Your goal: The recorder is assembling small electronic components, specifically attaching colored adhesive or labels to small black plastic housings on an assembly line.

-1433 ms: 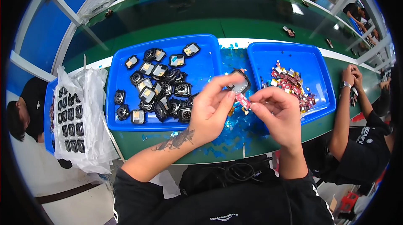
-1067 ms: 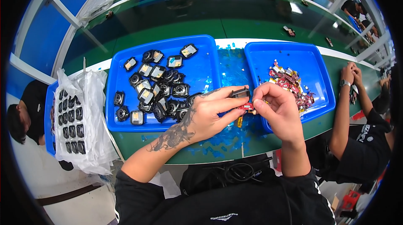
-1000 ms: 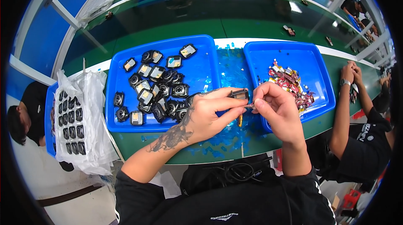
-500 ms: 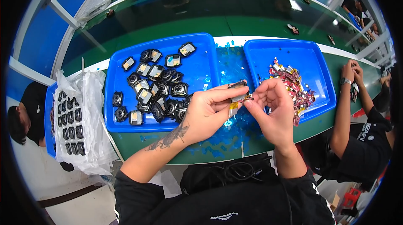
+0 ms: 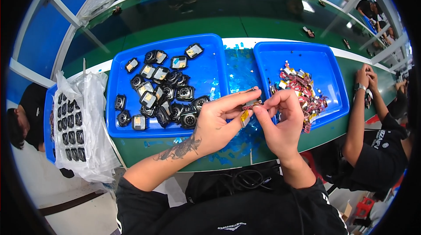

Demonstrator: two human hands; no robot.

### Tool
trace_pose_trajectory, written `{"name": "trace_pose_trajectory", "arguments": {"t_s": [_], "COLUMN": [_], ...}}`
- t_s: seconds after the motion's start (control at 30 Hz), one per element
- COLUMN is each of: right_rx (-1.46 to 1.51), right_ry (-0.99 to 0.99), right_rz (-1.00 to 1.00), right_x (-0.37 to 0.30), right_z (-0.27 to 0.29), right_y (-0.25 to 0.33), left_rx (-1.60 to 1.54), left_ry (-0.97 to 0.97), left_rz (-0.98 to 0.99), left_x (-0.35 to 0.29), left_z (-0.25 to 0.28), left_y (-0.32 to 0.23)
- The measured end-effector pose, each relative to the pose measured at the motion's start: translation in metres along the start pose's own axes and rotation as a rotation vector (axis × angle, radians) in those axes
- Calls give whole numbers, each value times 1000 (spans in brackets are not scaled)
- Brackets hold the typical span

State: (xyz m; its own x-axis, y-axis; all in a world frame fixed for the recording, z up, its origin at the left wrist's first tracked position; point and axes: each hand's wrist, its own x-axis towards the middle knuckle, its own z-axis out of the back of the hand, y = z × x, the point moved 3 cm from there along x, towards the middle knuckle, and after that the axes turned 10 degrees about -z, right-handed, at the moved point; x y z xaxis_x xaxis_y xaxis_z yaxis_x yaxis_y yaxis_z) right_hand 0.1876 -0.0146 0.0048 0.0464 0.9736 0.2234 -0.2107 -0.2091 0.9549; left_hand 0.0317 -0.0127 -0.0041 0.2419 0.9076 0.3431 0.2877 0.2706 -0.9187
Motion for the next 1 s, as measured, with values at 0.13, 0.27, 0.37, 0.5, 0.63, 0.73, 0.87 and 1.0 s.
{"name": "trace_pose_trajectory", "arguments": {"t_s": [0.13,0.27,0.37,0.5,0.63,0.73,0.87,1.0], "right_rx": [48,21,-195,-187,-461,-475,-726,-793], "right_ry": [59,109,152,281,373,257,244,75], "right_rz": [-116,-78,52,-38,-60,-260,-235,337], "right_x": [3,5,9,63,191,261,273,244], "right_z": [-1,-10,-5,-1,-15,-2,-21,-35], "right_y": [-1,7,11,30,0,-72,-100,-51], "left_rx": [-80,-121,-192,82,403,583,771,823], "left_ry": [-21,-61,-62,-164,-115,20,82,74], "left_rz": [-28,-20,125,-40,-239,-467,-656,-766], "left_x": [1,-1,3,2,-4,-2,-15,-12], "left_z": [-1,1,1,3,9,-3,1,-5], "left_y": [-4,-4,-3,-3,-12,-13,-16,-17]}}
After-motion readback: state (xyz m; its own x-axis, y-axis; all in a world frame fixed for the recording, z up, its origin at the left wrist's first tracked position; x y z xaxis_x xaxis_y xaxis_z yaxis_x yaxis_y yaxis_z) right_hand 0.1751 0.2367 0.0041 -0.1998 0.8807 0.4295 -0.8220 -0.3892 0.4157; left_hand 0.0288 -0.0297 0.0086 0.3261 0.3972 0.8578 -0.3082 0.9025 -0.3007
